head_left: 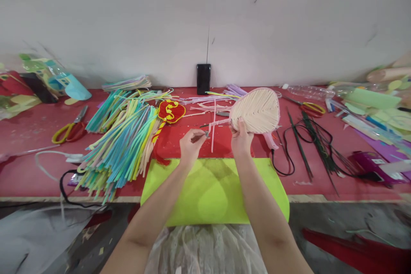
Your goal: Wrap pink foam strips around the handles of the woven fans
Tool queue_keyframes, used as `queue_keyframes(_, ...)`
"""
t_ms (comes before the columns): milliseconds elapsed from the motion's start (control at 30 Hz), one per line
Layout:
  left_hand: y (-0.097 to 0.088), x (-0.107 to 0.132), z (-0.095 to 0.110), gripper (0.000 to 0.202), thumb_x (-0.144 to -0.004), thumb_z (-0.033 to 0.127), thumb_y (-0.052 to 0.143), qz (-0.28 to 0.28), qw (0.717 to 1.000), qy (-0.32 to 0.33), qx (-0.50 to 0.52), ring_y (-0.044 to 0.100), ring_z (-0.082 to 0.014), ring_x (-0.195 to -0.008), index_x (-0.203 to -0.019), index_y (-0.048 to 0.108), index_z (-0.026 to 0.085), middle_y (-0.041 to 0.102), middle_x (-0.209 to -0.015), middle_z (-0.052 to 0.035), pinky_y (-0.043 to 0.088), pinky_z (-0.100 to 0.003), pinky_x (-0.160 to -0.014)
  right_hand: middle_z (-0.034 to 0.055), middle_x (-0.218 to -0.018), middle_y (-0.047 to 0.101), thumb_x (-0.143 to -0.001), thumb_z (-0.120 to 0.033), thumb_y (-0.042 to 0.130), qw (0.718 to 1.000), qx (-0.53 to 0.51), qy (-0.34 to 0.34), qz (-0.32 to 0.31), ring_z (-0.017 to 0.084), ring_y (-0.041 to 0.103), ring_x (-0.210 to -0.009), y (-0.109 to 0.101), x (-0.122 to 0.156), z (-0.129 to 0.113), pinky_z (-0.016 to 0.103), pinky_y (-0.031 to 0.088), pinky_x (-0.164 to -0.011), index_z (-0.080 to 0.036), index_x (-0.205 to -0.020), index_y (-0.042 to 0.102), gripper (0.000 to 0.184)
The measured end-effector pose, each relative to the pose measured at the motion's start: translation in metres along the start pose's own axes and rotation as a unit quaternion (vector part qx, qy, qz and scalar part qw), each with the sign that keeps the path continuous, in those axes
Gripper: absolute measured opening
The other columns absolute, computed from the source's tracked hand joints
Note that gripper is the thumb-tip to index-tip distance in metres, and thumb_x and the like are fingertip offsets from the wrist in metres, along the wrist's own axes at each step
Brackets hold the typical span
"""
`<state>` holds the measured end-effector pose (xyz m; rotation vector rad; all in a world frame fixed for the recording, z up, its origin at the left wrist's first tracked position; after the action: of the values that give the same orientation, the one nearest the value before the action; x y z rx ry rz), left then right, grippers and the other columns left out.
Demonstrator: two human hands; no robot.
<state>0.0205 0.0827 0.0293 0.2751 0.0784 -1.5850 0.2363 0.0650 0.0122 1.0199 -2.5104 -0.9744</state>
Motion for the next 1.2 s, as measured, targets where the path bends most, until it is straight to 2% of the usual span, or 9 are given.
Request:
queue_keyframes(100, 0.004, -0.001, -0.004, 0.014, -0.065, 0.022, 0.067, -0.016, 0.999, -0.023, 0.033, 0.065, -0.0145, -0.062, -0.076, 0.060, 0.016, 0.067, -0.070, -0.0012, 0.052, -0.027, -0.065, 0.0044, -0.097, 0.067, -0.063, -0.033, 0.071, 1.000, 0.000, 0.015, -0.003, 0.011, 0.065, -0.069, 0.000, -0.001, 0.003, 0.022, 0.056, -0.061, -0.017, -0.098, 0.061, 0.040)
queue_keyframes(233, 0.002, -0.004, -0.006, 0.017, -0.065, 0.025, 0.068, -0.009, 0.997, -0.033, 0.062, 0.065, -0.0135, -0.060, -0.076, 0.058, 0.016, 0.064, -0.067, 0.0000, 0.052, -0.027, -0.063, 0.0032, -0.093, 0.067, -0.063, -0.034, 0.070, 1.000, 0.003, 0.017, -0.007, 0.011, 0.064, -0.070, -0.001, -0.001, 0.004, 0.022, 0.056, -0.063, -0.017, -0.092, 0.061, 0.035)
queue_keyframes(500, 0.004, -0.008, -0.010, 0.024, -0.062, 0.027, 0.071, -0.027, 0.992, -0.062, 0.102, 0.064, -0.0124, -0.056, -0.078, 0.056, 0.016, 0.064, -0.067, 0.0003, 0.052, -0.025, -0.060, 0.0007, -0.088, 0.067, -0.063, -0.031, 0.071, 1.000, -0.016, 0.022, -0.013, 0.009, 0.064, -0.067, 0.001, 0.000, 0.004, 0.022, 0.055, -0.063, -0.018, -0.094, 0.061, 0.035)
queue_keyframes(633, 0.003, -0.009, -0.009, 0.025, -0.062, 0.028, 0.071, -0.019, 0.993, -0.057, 0.102, 0.064, -0.0118, -0.056, -0.077, 0.056, 0.015, 0.063, -0.065, 0.0016, 0.052, -0.023, -0.060, 0.0007, -0.089, 0.067, -0.064, -0.031, 0.070, 1.000, -0.015, 0.020, -0.014, 0.009, 0.064, -0.068, 0.002, 0.000, 0.003, 0.022, 0.056, -0.065, -0.018, -0.094, 0.060, 0.034)
queue_keyframes(800, 0.006, -0.010, -0.015, 0.029, -0.060, 0.030, 0.073, -0.040, 0.987, -0.076, 0.134, 0.063, -0.0098, -0.054, -0.079, 0.055, 0.016, 0.063, -0.067, 0.0024, 0.052, -0.022, -0.058, 0.0020, -0.092, 0.067, -0.063, -0.033, 0.070, 1.000, 0.000, 0.012, -0.014, 0.010, 0.064, -0.068, 0.002, 0.000, 0.001, 0.024, 0.056, -0.066, -0.018, -0.096, 0.060, 0.038)
queue_keyframes(933, 0.004, -0.013, -0.017, 0.036, -0.055, 0.031, 0.077, -0.032, 0.977, -0.084, 0.195, 0.062, -0.0082, -0.053, -0.075, 0.050, 0.017, 0.059, -0.061, 0.0060, 0.053, -0.020, -0.056, 0.0041, -0.098, 0.066, -0.063, -0.036, 0.070, 1.000, 0.023, 0.001, -0.009, 0.012, 0.064, -0.069, 0.001, 0.000, -0.001, 0.025, 0.056, -0.063, -0.017, -0.098, 0.060, 0.041)
queue_keyframes(1067, 0.003, -0.013, -0.017, 0.040, -0.053, 0.031, 0.077, -0.021, 0.975, -0.100, 0.198, 0.059, -0.0067, -0.049, -0.070, 0.044, 0.018, 0.059, -0.060, 0.0065, 0.051, -0.018, -0.052, 0.0054, -0.104, 0.065, -0.062, -0.035, 0.071, 1.000, 0.028, -0.004, -0.011, 0.012, 0.065, -0.071, 0.002, 0.002, -0.002, 0.025, 0.057, -0.062, -0.017, -0.098, 0.060, 0.041)
queue_keyframes(1200, 0.001, -0.015, -0.018, 0.040, -0.055, 0.030, 0.076, -0.022, 0.974, -0.105, 0.201, 0.059, -0.0062, -0.051, -0.072, 0.042, 0.019, 0.054, -0.058, 0.0085, 0.050, -0.018, -0.054, 0.0053, -0.101, 0.066, -0.061, -0.035, 0.072, 0.999, 0.032, -0.005, -0.013, 0.012, 0.065, -0.068, 0.004, 0.004, -0.003, 0.024, 0.056, -0.058, -0.018, -0.098, 0.061, 0.042)
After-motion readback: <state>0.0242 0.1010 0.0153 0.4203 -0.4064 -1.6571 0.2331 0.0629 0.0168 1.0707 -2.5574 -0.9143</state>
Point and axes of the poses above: each hand's wrist, its own x-axis away from the middle knuckle, its own y-axis out of the palm, z = x × y, the point moved 9 cm from there along -x, towards the middle knuckle
